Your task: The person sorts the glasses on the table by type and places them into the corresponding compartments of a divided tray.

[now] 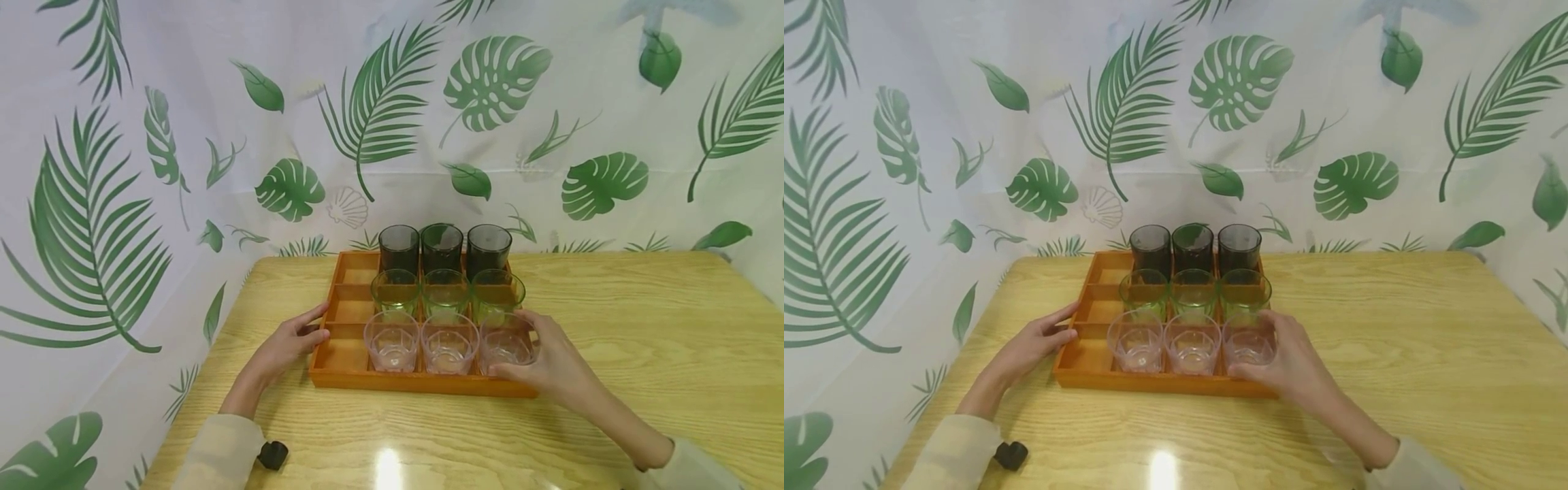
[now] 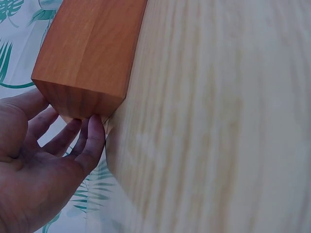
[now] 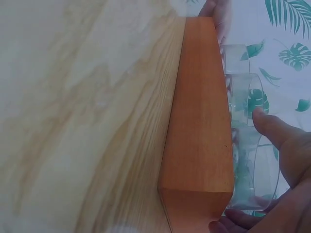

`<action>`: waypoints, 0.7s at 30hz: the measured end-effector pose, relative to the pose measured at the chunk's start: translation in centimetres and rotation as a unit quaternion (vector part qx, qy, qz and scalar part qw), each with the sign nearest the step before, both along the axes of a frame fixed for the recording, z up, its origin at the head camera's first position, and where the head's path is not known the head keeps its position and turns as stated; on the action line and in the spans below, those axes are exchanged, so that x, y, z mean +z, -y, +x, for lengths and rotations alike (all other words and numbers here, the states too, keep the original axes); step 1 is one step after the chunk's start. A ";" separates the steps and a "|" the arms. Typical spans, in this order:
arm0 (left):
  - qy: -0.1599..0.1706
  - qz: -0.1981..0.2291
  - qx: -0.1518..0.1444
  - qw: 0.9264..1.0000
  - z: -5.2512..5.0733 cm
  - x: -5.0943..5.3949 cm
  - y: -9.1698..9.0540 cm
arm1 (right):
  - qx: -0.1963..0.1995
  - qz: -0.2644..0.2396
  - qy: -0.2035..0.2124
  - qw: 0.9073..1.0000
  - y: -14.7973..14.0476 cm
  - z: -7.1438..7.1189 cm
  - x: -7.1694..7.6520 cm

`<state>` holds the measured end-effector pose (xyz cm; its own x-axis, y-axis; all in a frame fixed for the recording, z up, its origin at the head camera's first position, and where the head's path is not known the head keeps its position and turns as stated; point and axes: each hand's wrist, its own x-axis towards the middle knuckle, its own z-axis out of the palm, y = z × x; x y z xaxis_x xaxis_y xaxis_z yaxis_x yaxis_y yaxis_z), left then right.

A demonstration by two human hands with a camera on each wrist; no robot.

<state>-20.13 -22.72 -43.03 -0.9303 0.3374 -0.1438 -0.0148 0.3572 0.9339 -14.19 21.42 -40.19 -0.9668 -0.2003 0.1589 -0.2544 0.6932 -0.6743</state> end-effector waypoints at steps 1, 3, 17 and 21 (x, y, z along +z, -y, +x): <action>-0.001 -0.001 0.000 1.000 0.0 0.0 0.0 | -0.001 0.002 -0.001 1.000 0.0 0.0 0.0; -0.001 -0.002 -0.001 1.000 0.0 0.0 0.0 | -0.001 0.004 -0.003 1.000 0.0 0.0 -0.1; -0.048 -0.050 0.030 0.997 0.8 0.7 -0.8 | 0.034 -0.035 0.039 0.998 -2.3 0.0 1.1; -0.097 -0.107 0.033 0.989 0.9 1.6 -0.4 | 0.052 0.011 0.000 0.999 -4.2 -1.0 1.8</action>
<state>-19.28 -22.36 -41.42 -0.9663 0.2565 -0.0224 0.1271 0.5509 0.8248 -15.14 25.58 -38.40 -0.9405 -0.3039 0.1523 -0.3257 0.6778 -0.6592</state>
